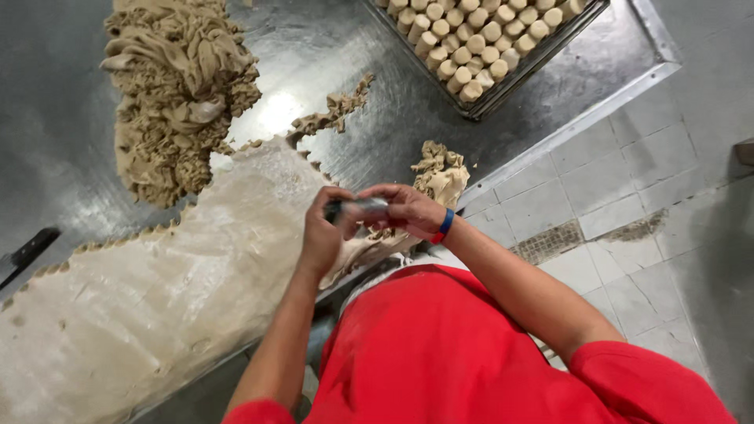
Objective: The person uses a circular cutter to punch out small rounds of dough from a flat sheet, placing each round onto a metal tray. The person repeatedly punches out shapes and moves the finished pieces to the tray.
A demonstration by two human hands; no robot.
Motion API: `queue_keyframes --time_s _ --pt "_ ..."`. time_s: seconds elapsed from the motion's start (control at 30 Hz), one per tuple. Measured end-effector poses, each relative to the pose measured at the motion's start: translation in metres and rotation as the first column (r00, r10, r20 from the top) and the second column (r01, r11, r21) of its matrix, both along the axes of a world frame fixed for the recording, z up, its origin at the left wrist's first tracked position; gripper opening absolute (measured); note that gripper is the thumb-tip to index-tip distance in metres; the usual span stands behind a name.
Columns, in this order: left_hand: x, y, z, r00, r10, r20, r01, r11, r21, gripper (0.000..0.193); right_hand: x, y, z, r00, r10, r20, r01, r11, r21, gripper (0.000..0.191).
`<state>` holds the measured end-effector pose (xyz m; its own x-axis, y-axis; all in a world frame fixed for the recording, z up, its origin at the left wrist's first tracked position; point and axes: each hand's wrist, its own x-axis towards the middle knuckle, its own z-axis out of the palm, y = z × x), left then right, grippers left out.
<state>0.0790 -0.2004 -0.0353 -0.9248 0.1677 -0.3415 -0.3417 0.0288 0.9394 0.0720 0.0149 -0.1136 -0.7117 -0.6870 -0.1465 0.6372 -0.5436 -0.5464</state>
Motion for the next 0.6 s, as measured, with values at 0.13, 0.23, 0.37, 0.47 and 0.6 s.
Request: queue_keyframes --time_s 0.13,0.23,0.37,0.47,0.6 --pt "-0.017 0.041 0.054 0.579 -0.317 -0.751 -0.116 0.88 -0.461 0.039 -0.024 0.004 0.024 0.971 -0.043 0.237 0.108 0.958 -0.267 0.055" --pt "-0.053 0.061 0.067 0.469 -0.415 -0.779 -0.188 0.816 -0.547 0.046 -0.059 0.003 0.024 0.904 -0.038 0.426 0.198 0.92 -0.338 0.054" --pt "-0.104 0.062 0.07 0.352 -0.186 -0.917 -0.422 0.843 -0.333 0.045 -0.122 0.015 0.006 0.838 -0.228 0.495 0.332 0.934 -0.133 0.038" --pt "-0.12 0.059 0.07 0.636 0.046 -0.77 -0.454 0.829 -0.326 0.046 -0.189 0.05 0.001 0.887 -0.197 0.417 0.245 0.968 -0.063 0.03" --pt "-0.129 0.073 0.056 0.869 0.234 -0.437 -0.401 0.849 -0.344 0.048 -0.332 0.113 0.008 0.963 -0.194 -0.185 0.251 0.896 0.366 0.024"
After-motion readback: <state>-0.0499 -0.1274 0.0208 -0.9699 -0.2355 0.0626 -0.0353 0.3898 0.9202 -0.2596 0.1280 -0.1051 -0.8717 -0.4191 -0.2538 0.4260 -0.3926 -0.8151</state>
